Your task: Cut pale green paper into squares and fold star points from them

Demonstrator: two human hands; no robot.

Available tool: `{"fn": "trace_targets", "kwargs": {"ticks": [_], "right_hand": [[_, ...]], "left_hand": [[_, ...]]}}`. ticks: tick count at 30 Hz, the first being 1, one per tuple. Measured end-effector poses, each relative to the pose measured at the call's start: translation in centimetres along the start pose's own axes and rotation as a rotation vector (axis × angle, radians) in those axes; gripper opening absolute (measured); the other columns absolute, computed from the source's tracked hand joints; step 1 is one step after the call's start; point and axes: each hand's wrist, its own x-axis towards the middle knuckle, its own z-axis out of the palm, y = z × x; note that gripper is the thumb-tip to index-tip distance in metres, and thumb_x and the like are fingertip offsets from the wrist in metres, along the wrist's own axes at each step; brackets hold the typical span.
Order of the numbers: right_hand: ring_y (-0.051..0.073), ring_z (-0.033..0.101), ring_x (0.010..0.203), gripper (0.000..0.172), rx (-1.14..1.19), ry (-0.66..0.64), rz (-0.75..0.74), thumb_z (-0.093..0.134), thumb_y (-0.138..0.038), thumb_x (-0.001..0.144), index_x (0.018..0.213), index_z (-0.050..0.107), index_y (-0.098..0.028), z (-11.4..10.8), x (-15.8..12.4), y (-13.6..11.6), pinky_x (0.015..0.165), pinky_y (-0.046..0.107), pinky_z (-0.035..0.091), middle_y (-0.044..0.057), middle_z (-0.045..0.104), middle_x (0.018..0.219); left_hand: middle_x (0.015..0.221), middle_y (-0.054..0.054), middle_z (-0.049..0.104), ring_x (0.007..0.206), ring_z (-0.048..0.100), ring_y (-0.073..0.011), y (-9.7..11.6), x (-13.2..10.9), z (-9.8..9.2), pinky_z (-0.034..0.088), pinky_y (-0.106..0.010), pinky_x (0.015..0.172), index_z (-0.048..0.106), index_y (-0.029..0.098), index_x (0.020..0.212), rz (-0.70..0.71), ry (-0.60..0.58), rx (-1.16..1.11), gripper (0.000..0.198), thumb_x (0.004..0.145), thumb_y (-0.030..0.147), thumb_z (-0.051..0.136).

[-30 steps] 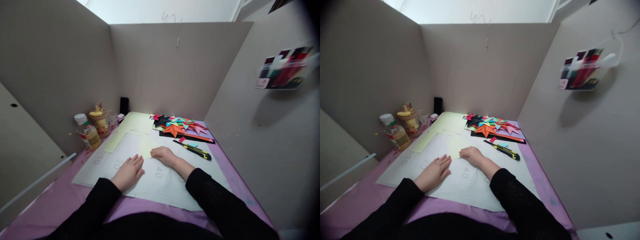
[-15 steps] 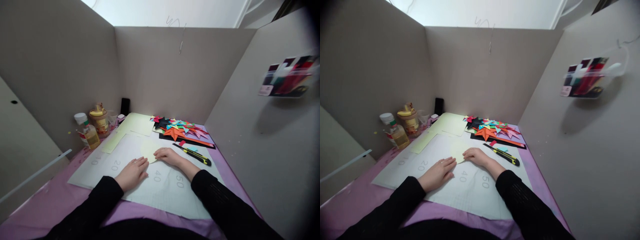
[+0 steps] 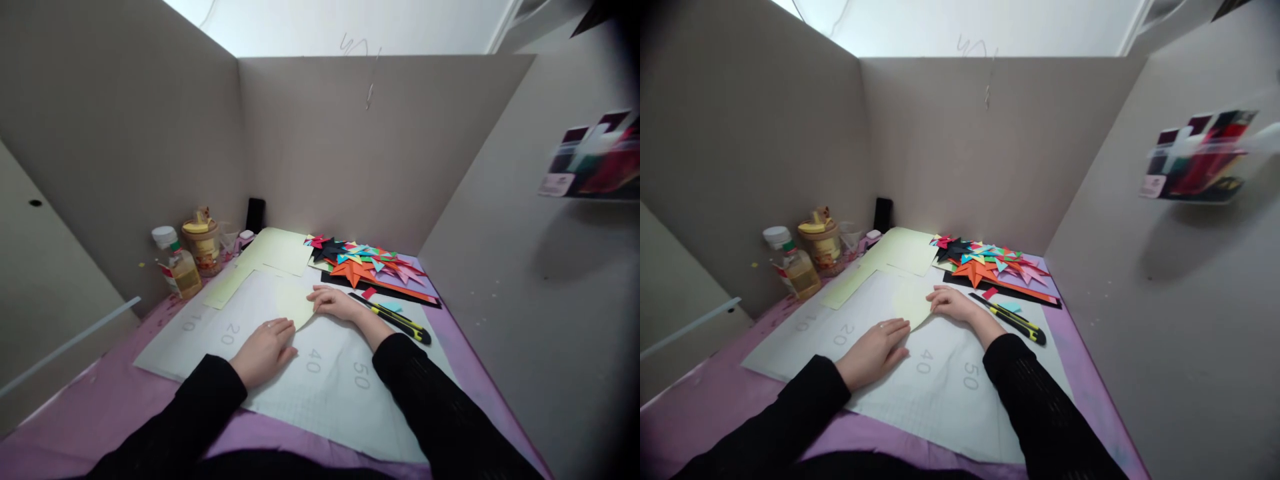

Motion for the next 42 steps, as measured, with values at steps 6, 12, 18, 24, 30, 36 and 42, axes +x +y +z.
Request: {"fn": "trace_targets", "kwargs": {"ticks": [6, 12, 18, 24, 30, 36, 42], "right_hand": [[0.017, 0.060, 0.085, 0.014, 0.115, 0.060, 0.105, 0.062, -0.030, 0.074, 0.074, 0.066, -0.016, -0.3, -0.6, -0.2, 0.077, 0.029, 0.046, 0.004, 0.066, 0.086], [0.011, 0.053, 0.063, 0.009, 0.000, 0.100, 0.184, 0.058, -0.021, 0.070, 0.071, 0.064, -0.014, 0.4, 0.9, 0.5, 0.060, 0.020, 0.041, -0.001, 0.062, 0.069], [0.012, 0.054, 0.067, 0.012, -0.348, 0.063, 0.215, 0.053, -0.021, 0.071, 0.068, 0.064, -0.017, 0.5, 2.7, -1.5, 0.065, 0.022, 0.036, -0.001, 0.064, 0.070], [0.016, 0.055, 0.078, 0.016, -0.545, 0.062, 0.209, 0.049, -0.021, 0.074, 0.065, 0.062, -0.020, 1.4, 3.1, -1.8, 0.071, 0.026, 0.031, 0.000, 0.067, 0.072], [0.017, 0.053, 0.080, 0.018, -0.587, 0.104, 0.197, 0.047, -0.021, 0.077, 0.067, 0.061, -0.020, 2.4, 3.0, -1.3, 0.072, 0.028, 0.030, 0.001, 0.067, 0.076], [0.017, 0.051, 0.083, 0.016, -0.628, 0.133, 0.210, 0.047, -0.022, 0.079, 0.072, 0.061, -0.019, 2.9, 2.9, -1.6, 0.073, 0.029, 0.029, 0.003, 0.066, 0.082], [0.019, 0.050, 0.086, 0.018, -0.692, 0.128, 0.223, 0.045, -0.023, 0.082, 0.074, 0.061, -0.019, 3.1, 2.9, -1.7, 0.073, 0.030, 0.030, 0.004, 0.064, 0.084]], "left_hand": [[0.115, -0.008, 0.061, 0.109, 0.052, -0.0240, 0.9, 0.1, -0.4, 0.040, -0.042, 0.095, 0.059, 0.021, 0.113, 0.078, -0.050, -0.068, 0.031, 0.084, 0.030, 0.052], [0.122, -0.008, 0.058, 0.116, 0.048, -0.0241, 0.7, 0.1, 0.0, 0.039, -0.043, 0.098, 0.062, 0.021, 0.107, 0.057, -0.040, -0.078, 0.027, 0.085, 0.031, 0.050], [0.100, -0.007, 0.066, 0.093, 0.057, -0.0204, 0.4, 0.7, -0.1, 0.044, -0.036, 0.086, 0.069, 0.020, 0.085, 0.024, 0.010, -0.109, 0.025, 0.088, 0.026, 0.044], [0.080, -0.007, 0.064, 0.076, 0.058, -0.0175, 0.4, 3.0, -0.3, 0.042, -0.028, 0.073, 0.066, 0.018, 0.066, -0.199, -0.031, -0.170, 0.035, 0.087, 0.035, 0.044], [0.077, -0.004, 0.065, 0.066, 0.057, -0.0169, 0.9, 4.0, 0.6, 0.034, -0.027, 0.058, 0.063, 0.019, 0.061, -0.459, -0.007, -0.107, 0.041, 0.084, 0.047, 0.043], [0.078, -0.004, 0.065, 0.068, 0.057, -0.0172, 1.1, 3.9, 0.9, 0.033, -0.027, 0.057, 0.063, 0.019, 0.062, -0.479, 0.008, -0.082, 0.030, 0.079, 0.040, 0.051], [0.077, -0.004, 0.064, 0.069, 0.057, -0.0177, 1.0, 4.0, 1.0, 0.033, -0.027, 0.057, 0.063, 0.019, 0.062, -0.468, 0.015, -0.065, 0.026, 0.078, 0.035, 0.051]]}}
